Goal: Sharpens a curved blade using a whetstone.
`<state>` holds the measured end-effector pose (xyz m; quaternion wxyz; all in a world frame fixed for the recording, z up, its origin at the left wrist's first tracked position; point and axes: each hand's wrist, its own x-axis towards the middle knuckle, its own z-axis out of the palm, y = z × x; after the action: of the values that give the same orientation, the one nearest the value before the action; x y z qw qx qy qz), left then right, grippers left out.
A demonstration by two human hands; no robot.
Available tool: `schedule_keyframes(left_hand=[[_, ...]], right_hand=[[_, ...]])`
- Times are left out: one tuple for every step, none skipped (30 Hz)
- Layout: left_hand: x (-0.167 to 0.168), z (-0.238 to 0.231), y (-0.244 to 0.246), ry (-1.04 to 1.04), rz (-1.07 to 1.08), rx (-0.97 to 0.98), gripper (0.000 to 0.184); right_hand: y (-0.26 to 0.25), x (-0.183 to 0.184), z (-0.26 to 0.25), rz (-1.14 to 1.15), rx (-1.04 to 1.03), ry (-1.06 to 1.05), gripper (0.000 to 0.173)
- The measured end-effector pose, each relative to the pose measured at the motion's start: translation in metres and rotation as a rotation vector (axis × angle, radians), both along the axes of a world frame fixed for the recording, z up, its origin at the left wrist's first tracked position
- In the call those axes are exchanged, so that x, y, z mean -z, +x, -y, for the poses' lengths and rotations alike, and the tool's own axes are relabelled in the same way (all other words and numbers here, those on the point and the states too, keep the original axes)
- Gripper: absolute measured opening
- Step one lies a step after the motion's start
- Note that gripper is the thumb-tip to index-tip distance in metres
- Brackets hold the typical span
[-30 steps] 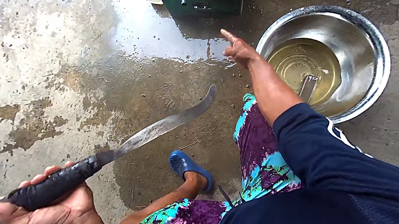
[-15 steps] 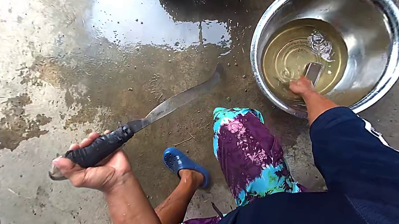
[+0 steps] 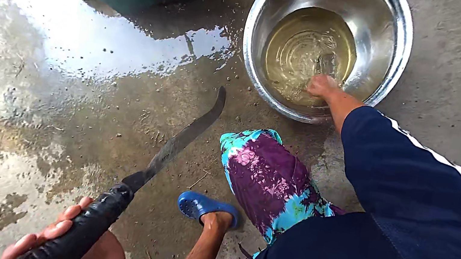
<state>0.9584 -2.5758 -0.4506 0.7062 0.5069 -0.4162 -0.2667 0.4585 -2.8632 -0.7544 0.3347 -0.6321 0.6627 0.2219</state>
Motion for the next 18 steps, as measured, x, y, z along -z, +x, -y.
schedule_keyframes(left_hand=[[-0.003, 0.008, -0.004, -0.016, 0.019, 0.019, 0.036], [-0.006, 0.016, -0.010, -0.033, 0.033, 0.029, 0.035], [-0.010, 0.024, -0.016, -0.046, 0.044, 0.034, 0.034], [-0.014, 0.032, -0.023, -0.057, 0.046, 0.038, 0.034], [-0.018, 0.039, -0.030, -0.059, 0.040, 0.044, 0.034], [-0.021, 0.044, -0.036, -0.054, 0.034, 0.054, 0.035], [-0.024, 0.047, -0.039, -0.052, 0.034, 0.066, 0.035], [-0.025, 0.049, -0.040, -0.048, 0.051, 0.080, 0.034], [-0.025, 0.049, -0.037, -0.052, 0.057, 0.107, 0.031], [-0.024, 0.049, -0.034, -0.058, 0.063, 0.137, 0.029], [-0.023, 0.049, -0.032, -0.064, 0.075, 0.151, 0.028], [-0.021, 0.049, -0.031, -0.065, 0.087, 0.147, 0.027], [-0.020, 0.049, -0.031, -0.065, 0.100, 0.131, 0.028], [-0.019, 0.050, -0.032, -0.065, 0.107, 0.109, 0.028], [-0.019, 0.051, -0.033, -0.067, 0.104, 0.086, 0.029], [-0.020, 0.052, -0.034, -0.068, 0.094, 0.064, 0.028], [-0.022, 0.054, -0.037, -0.069, 0.083, 0.047, 0.028], [-0.024, 0.056, -0.039, -0.073, 0.073, 0.038, 0.029]], right_hand=[[0.004, -0.007, 0.001, -0.051, 0.045, 0.039, 0.065], [0.011, -0.009, 0.001, -0.065, 0.062, 0.063, 0.077], [0.017, -0.004, 0.001, -0.038, 0.032, 0.069, 0.078], [0.023, 0.008, 0.001, 0.020, -0.040, 0.037, 0.070], [0.026, 0.021, 0.000, 0.093, -0.122, -0.028, 0.054], [0.028, 0.027, -0.001, 0.145, -0.168, -0.101, 0.039], [0.028, 0.028, -0.003, 0.167, -0.165, -0.187, 0.039], [0.023, 0.026, -0.004, 0.171, -0.104, -0.275, 0.053], [0.011, 0.022, -0.004, 0.151, -0.004, -0.330, 0.068], [-0.003, 0.020, -0.003, 0.095, 0.117, -0.366, 0.079], [-0.018, 0.019, 0.000, 0.016, 0.248, -0.371, 0.088], [-0.030, 0.020, 0.002, -0.056, 0.348, -0.341, 0.095], [-0.035, 0.021, 0.001, -0.098, 0.415, -0.295, 0.097], [-0.033, 0.022, 0.000, -0.117, 0.443, -0.276, 0.096], [-0.025, 0.023, 0.000, -0.126, 0.451, -0.278, 0.093], [-0.014, 0.026, 0.000, -0.124, 0.446, -0.289, 0.091], [-0.001, 0.028, 0.001, -0.101, 0.436, -0.291, 0.091], [0.013, 0.030, 0.001, -0.057, 0.438, -0.280, 0.093]])
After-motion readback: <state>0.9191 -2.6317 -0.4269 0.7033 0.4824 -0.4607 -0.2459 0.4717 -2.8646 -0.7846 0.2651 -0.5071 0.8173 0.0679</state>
